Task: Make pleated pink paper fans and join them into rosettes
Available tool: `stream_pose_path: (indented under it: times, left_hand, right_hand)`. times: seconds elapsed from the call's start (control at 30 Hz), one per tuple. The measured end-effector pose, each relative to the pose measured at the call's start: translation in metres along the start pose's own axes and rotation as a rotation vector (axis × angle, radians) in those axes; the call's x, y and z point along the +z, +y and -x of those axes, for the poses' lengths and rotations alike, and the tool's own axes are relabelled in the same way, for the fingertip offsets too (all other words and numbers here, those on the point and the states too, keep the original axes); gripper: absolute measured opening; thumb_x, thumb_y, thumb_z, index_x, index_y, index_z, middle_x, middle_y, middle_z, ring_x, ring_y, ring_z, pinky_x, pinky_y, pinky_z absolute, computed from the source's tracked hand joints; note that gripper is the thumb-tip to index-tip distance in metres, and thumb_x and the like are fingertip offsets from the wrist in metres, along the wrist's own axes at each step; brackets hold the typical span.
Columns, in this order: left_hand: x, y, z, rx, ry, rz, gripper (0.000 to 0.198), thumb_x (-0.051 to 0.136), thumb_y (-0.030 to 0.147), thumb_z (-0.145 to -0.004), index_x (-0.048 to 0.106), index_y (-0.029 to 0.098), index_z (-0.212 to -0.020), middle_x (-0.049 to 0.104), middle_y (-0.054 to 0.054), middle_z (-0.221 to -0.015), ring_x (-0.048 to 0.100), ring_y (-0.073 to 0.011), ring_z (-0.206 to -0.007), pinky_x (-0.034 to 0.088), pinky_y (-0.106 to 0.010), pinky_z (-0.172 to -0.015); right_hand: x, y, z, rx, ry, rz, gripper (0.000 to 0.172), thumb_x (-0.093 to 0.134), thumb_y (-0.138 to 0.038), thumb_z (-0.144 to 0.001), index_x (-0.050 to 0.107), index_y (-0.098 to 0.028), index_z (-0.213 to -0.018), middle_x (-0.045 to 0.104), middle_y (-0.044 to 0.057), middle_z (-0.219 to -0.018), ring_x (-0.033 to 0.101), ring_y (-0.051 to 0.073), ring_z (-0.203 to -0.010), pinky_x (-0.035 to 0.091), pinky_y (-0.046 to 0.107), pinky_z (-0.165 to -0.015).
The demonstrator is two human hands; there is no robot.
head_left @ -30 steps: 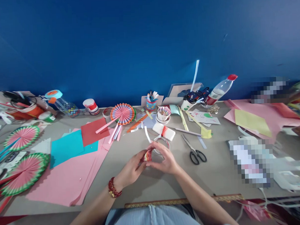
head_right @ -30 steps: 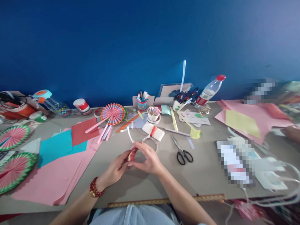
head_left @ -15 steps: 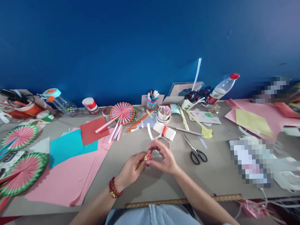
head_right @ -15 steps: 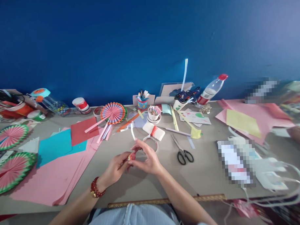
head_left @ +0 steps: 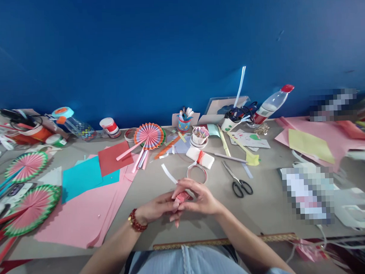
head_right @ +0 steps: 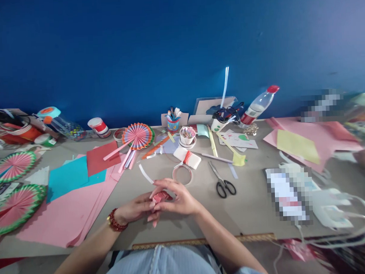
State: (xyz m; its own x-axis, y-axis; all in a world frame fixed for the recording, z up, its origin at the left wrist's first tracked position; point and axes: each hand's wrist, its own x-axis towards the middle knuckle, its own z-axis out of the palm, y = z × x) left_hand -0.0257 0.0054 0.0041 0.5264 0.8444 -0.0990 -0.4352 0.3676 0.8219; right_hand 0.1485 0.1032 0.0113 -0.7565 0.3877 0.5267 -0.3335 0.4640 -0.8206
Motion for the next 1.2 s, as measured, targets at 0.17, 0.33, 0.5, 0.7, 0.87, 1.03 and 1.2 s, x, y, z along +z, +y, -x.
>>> stream_pose_path:
  times: [0.17,0.33,0.5,0.7,0.87,1.03,1.2]
  left_hand:
    - [-0.002,-0.007,0.000,0.074,-0.068,0.031,0.035,0.059,0.049,-0.091,0.056,0.014,-0.092,0.053,-0.002,-0.078,0.047,-0.0072,-0.055,0.055,-0.031,-0.062]
    - [-0.003,-0.008,0.001,0.071,-0.032,-0.010,0.038,0.057,0.052,-0.091,0.056,0.014,-0.095,0.053,-0.002,-0.078,0.047,-0.0075,-0.055,0.054,-0.030,-0.060]
    - [-0.001,-0.005,-0.001,0.054,-0.051,-0.012,0.043,0.054,0.056,-0.091,0.057,0.013,-0.097,0.055,-0.003,-0.078,0.048,-0.0083,-0.055,0.054,-0.030,-0.062]
    - [0.000,-0.006,0.000,0.077,0.002,-0.068,0.046,0.052,0.057,-0.092,0.059,0.014,-0.104,0.054,-0.002,-0.076,0.049,-0.0089,-0.056,0.054,-0.029,-0.062]
    - [-0.001,-0.004,-0.001,0.087,0.136,-0.088,0.038,0.056,0.052,-0.092,0.059,0.015,-0.096,0.053,0.000,-0.069,0.051,-0.0092,-0.056,0.049,-0.024,-0.059]
    - [0.001,0.001,-0.006,0.206,0.379,-0.146,0.030,0.063,0.044,-0.089,0.062,0.017,-0.099,0.056,-0.003,-0.090,0.057,-0.0123,-0.070,0.049,-0.024,-0.063]
    - [0.004,0.003,-0.007,0.293,0.474,-0.435,0.029,0.054,0.042,-0.095,0.063,0.015,-0.102,0.059,-0.003,-0.086,0.058,-0.0147,-0.069,0.048,-0.028,-0.069]
  right_hand:
    - [0.008,0.006,0.008,0.083,0.048,-0.120,0.070,0.075,-0.032,-0.084,0.040,-0.028,-0.144,0.070,0.007,-0.102,0.067,0.019,-0.094,0.052,0.035,-0.089]
    - [0.011,0.008,0.008,0.080,0.079,-0.221,0.074,0.078,-0.032,-0.081,0.040,-0.031,-0.144,0.067,0.004,-0.098,0.066,0.017,-0.090,0.054,0.034,-0.086]
    - [0.009,0.004,0.005,0.047,0.140,-0.028,0.063,0.078,-0.031,-0.080,0.051,-0.029,-0.137,0.071,0.004,-0.090,0.068,0.020,-0.091,0.055,0.036,-0.087]
    - [0.010,-0.001,0.002,-0.035,0.190,0.086,0.059,0.076,-0.030,-0.082,0.050,-0.028,-0.136,0.071,0.004,-0.090,0.068,0.021,-0.090,0.056,0.038,-0.086]
    - [0.008,0.001,0.003,0.037,0.147,0.116,0.064,0.070,-0.034,-0.088,0.039,-0.028,-0.144,0.068,0.007,-0.105,0.065,0.022,-0.102,0.051,0.041,-0.096]
    - [0.009,0.003,0.002,0.217,0.180,0.099,0.085,0.076,-0.041,-0.081,0.029,-0.027,-0.150,0.059,0.011,-0.123,0.061,0.024,-0.109,0.051,0.040,-0.096]
    - [0.014,0.006,-0.001,0.310,0.267,0.021,0.066,0.070,-0.034,-0.087,0.037,-0.026,-0.144,0.062,0.006,-0.104,0.064,0.019,-0.094,0.054,0.035,-0.089]
